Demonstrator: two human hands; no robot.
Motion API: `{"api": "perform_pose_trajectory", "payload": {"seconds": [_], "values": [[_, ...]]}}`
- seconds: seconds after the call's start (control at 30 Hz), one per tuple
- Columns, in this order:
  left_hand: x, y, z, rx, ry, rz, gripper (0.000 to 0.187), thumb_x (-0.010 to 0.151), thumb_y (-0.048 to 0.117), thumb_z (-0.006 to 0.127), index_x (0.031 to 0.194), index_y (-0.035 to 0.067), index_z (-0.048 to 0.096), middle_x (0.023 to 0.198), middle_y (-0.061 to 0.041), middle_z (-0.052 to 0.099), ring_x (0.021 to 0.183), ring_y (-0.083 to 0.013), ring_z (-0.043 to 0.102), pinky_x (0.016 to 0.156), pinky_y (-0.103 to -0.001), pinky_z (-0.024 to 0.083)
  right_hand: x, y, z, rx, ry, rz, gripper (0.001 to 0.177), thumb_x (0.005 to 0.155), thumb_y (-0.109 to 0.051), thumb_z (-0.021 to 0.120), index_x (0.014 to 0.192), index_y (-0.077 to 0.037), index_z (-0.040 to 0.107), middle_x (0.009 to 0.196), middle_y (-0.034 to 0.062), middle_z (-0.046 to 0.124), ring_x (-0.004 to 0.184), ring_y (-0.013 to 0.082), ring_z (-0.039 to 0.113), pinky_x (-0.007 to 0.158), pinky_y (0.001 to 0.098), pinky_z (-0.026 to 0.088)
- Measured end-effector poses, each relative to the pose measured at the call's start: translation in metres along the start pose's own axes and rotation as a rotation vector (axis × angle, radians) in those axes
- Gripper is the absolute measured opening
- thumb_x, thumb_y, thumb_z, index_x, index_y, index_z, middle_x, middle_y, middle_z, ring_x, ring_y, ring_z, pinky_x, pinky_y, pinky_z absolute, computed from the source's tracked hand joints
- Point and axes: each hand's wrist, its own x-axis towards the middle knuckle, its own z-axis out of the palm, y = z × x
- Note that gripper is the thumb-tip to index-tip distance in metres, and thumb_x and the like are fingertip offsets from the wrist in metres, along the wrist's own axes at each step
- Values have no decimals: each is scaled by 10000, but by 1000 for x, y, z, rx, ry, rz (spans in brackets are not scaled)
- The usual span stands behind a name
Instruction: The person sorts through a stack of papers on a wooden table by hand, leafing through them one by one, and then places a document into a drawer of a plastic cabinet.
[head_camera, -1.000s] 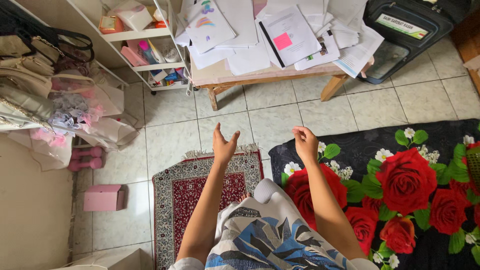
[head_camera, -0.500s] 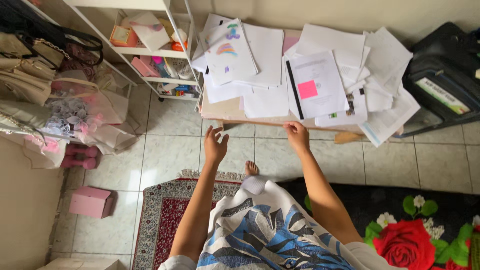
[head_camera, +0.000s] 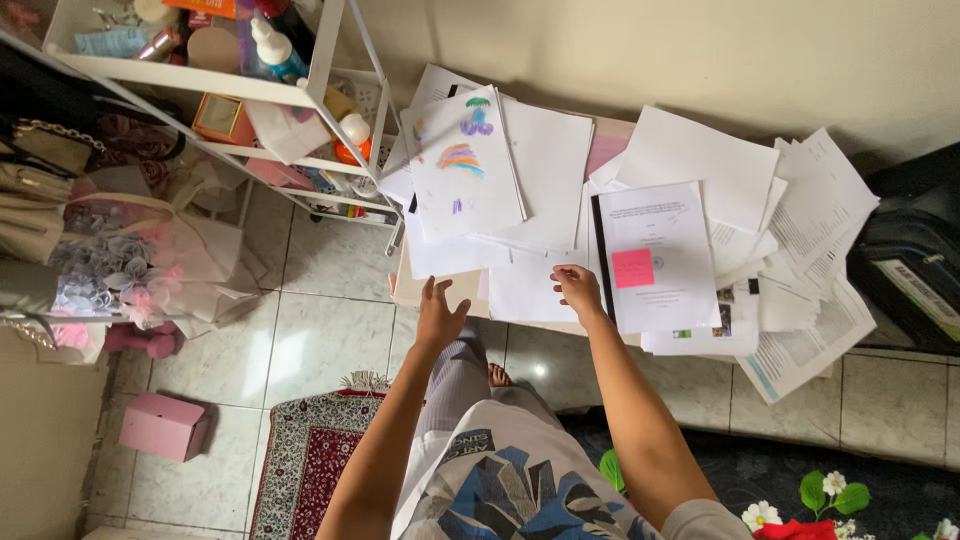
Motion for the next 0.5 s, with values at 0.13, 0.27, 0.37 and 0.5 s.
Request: {"api": "perform_pose_trajectory", "payload": {"seconds": [0.13, 0.27, 0.37, 0.5], "values": [[62, -11, 9, 67, -82, -46, 624, 771, 244, 696, 1288, 37, 415, 1440, -238, 244, 1295, -397, 305, 1026, -438, 335, 64, -19, 20, 42, -10, 65, 254, 865, -263, 584, 1028, -75, 630, 960, 40, 673, 769, 122, 639, 570, 268, 507], [125, -20, 19, 187, -155, -106, 707, 780, 274, 663, 1363, 69, 321, 1471, -194, 226, 1304, -377, 291, 1039, -465, 321, 128, -25, 44, 22, 38, 133, 295, 820, -272, 619, 1026, -61, 622, 958, 43, 667, 761, 123, 647, 544, 267, 524], [169, -25, 26, 260, -199, -126, 781, 784, 296, 658, 1393, 65, 225, 1480, -181, 175, 1359, -365, 209, 1046, -499, 273, 181, -31, 63, -48, 111, 108, 388, 793, -314, 665, 1066, -55, 572, 988, 35, 637, 750, 136, 630, 524, 258, 528], [207, -34, 43, 304, -236, -218, 857, 816, 324, 634, 1447, 86, 104, 1497, -221, 75, 1365, -406, 134, 1073, -517, 217, 216, -23, 82, -48, 154, 172, 523, 772, -366, 678, 1137, -39, 493, 883, 82, 670, 696, 168, 608, 534, 300, 495]]}}
